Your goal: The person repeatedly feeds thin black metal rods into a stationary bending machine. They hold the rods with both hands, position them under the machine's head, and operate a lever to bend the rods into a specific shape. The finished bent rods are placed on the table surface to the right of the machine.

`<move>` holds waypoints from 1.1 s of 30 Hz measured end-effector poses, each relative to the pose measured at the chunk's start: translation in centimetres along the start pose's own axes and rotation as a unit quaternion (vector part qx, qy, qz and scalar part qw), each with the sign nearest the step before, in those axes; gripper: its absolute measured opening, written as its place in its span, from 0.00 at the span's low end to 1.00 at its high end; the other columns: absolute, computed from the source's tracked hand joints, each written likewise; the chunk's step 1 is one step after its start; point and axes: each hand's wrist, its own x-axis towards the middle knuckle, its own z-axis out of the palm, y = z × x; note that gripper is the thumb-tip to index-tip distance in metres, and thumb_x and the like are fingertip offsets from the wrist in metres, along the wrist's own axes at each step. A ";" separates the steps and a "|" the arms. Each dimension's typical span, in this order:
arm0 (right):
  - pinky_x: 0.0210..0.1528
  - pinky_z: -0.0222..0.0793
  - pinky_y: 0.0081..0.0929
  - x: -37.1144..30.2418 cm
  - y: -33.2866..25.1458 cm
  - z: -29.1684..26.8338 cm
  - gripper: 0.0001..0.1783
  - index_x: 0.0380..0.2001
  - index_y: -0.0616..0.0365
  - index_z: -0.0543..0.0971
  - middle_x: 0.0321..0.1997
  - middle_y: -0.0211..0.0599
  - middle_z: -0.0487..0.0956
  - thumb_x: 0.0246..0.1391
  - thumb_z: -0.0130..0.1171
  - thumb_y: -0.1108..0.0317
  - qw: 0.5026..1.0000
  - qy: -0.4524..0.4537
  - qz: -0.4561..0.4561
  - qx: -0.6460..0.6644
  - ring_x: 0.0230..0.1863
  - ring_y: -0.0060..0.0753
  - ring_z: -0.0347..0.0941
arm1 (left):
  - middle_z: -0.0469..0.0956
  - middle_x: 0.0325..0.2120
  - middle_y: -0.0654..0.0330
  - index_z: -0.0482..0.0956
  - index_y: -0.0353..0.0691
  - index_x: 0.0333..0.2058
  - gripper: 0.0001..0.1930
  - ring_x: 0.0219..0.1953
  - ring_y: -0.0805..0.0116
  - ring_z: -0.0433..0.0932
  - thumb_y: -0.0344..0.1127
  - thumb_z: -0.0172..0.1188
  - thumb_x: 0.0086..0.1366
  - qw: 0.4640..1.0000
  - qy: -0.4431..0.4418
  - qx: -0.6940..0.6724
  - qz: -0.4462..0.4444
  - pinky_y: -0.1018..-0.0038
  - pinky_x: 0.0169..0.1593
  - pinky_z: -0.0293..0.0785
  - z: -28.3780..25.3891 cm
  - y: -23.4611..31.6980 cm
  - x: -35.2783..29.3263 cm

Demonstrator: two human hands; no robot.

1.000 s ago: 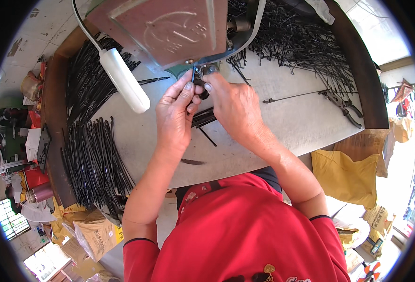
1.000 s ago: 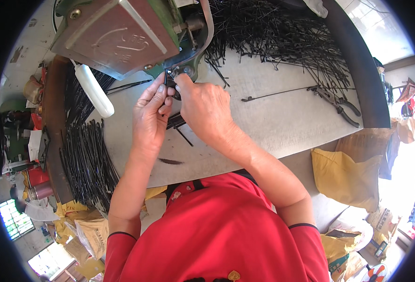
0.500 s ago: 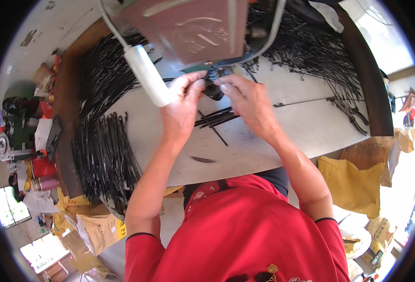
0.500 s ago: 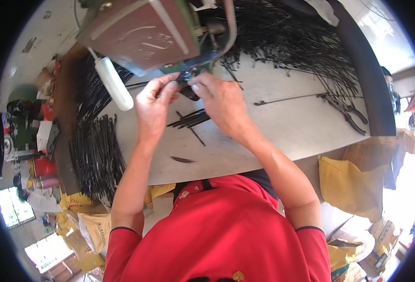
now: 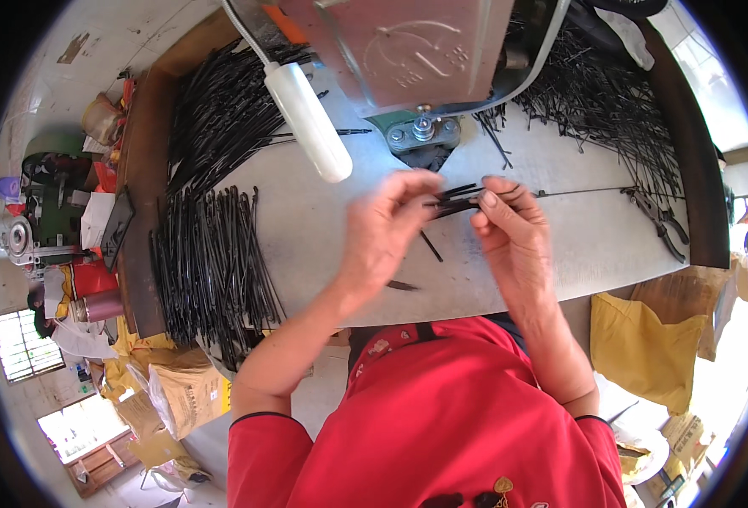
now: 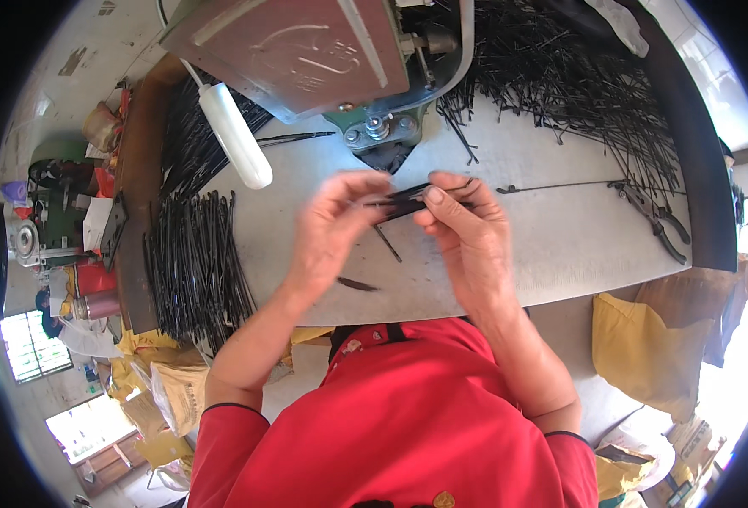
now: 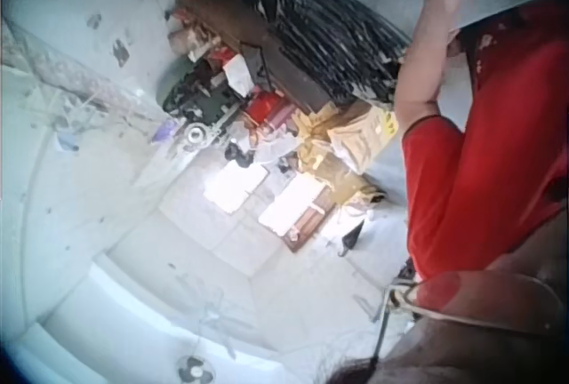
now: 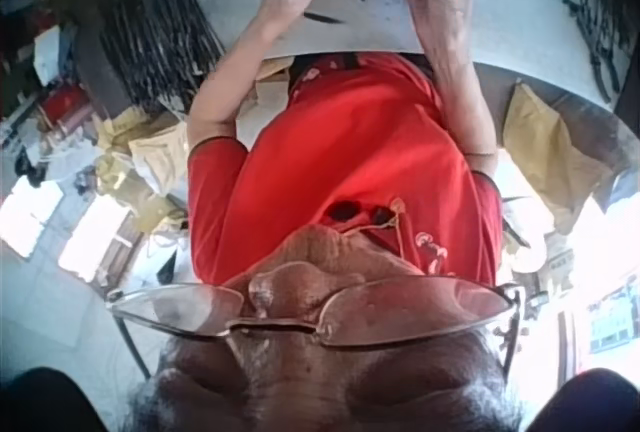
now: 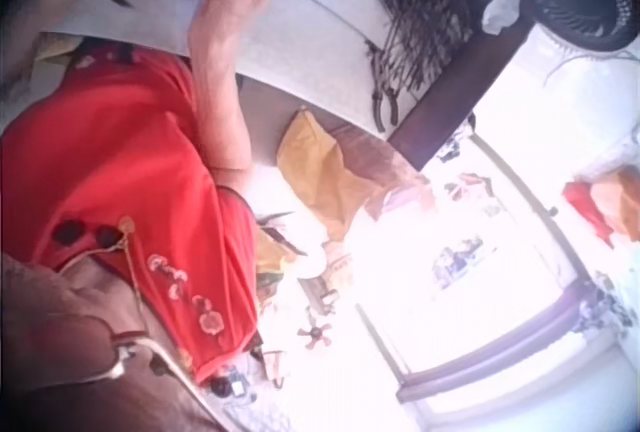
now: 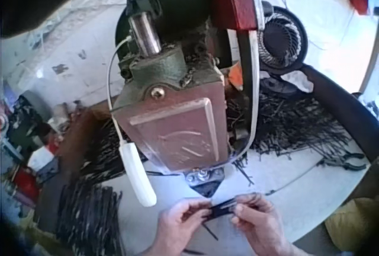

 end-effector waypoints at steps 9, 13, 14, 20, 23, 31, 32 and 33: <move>0.24 0.71 0.28 -4.0 -1.8 -0.5 0.29 0.50 0.61 0.73 0.24 0.32 0.70 0.38 0.56 0.81 0.563 -0.234 -0.402 -0.684 0.23 0.32 0.71 | 0.76 0.30 0.54 0.78 0.39 0.32 0.05 0.33 0.53 0.74 0.25 0.60 0.55 0.760 0.158 0.483 0.404 0.62 0.37 0.71 -6.8 -5.0 7.8; 0.22 0.71 0.30 -3.5 0.3 -1.9 0.12 0.36 0.59 0.77 0.26 0.32 0.71 0.44 0.58 0.75 0.577 -0.239 -0.405 -0.668 0.20 0.34 0.72 | 0.75 0.27 0.55 0.74 0.36 0.33 0.09 0.29 0.56 0.74 0.24 0.62 0.52 0.735 0.101 0.475 0.473 0.66 0.33 0.70 -7.2 -4.5 8.1; 0.22 0.71 0.30 -3.2 0.2 -1.6 0.11 0.36 0.58 0.77 0.25 0.32 0.71 0.46 0.59 0.74 0.569 -0.233 -0.390 -0.686 0.19 0.34 0.72 | 0.76 0.28 0.56 0.74 0.37 0.33 0.10 0.29 0.56 0.75 0.24 0.63 0.51 0.712 0.084 0.489 0.497 0.67 0.32 0.71 -7.2 -3.7 8.1; 0.16 0.64 0.22 1.4 -3.7 3.3 0.12 0.37 0.63 0.76 0.17 0.35 0.74 0.54 0.54 0.65 0.887 -0.086 0.013 -0.454 0.12 0.26 0.71 | 0.76 0.29 0.68 0.76 0.37 0.47 0.15 0.27 0.82 0.69 0.30 0.63 0.61 0.999 0.022 -0.018 0.018 0.82 0.29 0.65 -3.1 -0.1 5.6; 0.16 0.61 0.19 3.3 -2.7 3.7 0.15 0.40 0.64 0.76 0.18 0.36 0.76 0.55 0.51 0.64 0.927 -0.081 0.006 -0.367 0.12 0.23 0.70 | 0.76 0.30 0.67 0.76 0.38 0.48 0.15 0.29 0.80 0.69 0.31 0.61 0.62 0.968 0.025 -0.230 -0.091 0.83 0.32 0.66 -1.1 0.4 4.1; 0.15 0.58 0.15 4.7 -0.8 4.6 0.16 0.42 0.64 0.74 0.21 0.34 0.76 0.55 0.53 0.64 0.950 -0.078 -0.008 -0.303 0.13 0.20 0.68 | 0.77 0.33 0.63 0.71 0.33 0.52 0.17 0.28 0.81 0.72 0.28 0.56 0.65 0.939 0.066 -0.333 -0.059 0.85 0.30 0.69 1.1 -0.8 4.0; 0.15 0.58 0.15 4.6 -0.9 4.7 0.16 0.42 0.65 0.73 0.21 0.34 0.76 0.55 0.53 0.64 0.951 -0.079 -0.009 -0.300 0.13 0.20 0.68 | 0.77 0.33 0.63 0.70 0.33 0.53 0.18 0.27 0.81 0.71 0.27 0.56 0.65 0.940 0.078 -0.329 -0.054 0.85 0.30 0.69 1.1 -0.8 4.0; 0.15 0.58 0.15 4.5 -0.9 4.7 0.16 0.42 0.65 0.73 0.21 0.34 0.76 0.55 0.53 0.64 0.950 -0.080 -0.013 -0.302 0.13 0.20 0.68 | 0.77 0.32 0.63 0.70 0.33 0.53 0.17 0.27 0.81 0.71 0.27 0.56 0.65 0.939 0.075 -0.330 -0.057 0.85 0.30 0.69 1.1 -0.8 4.1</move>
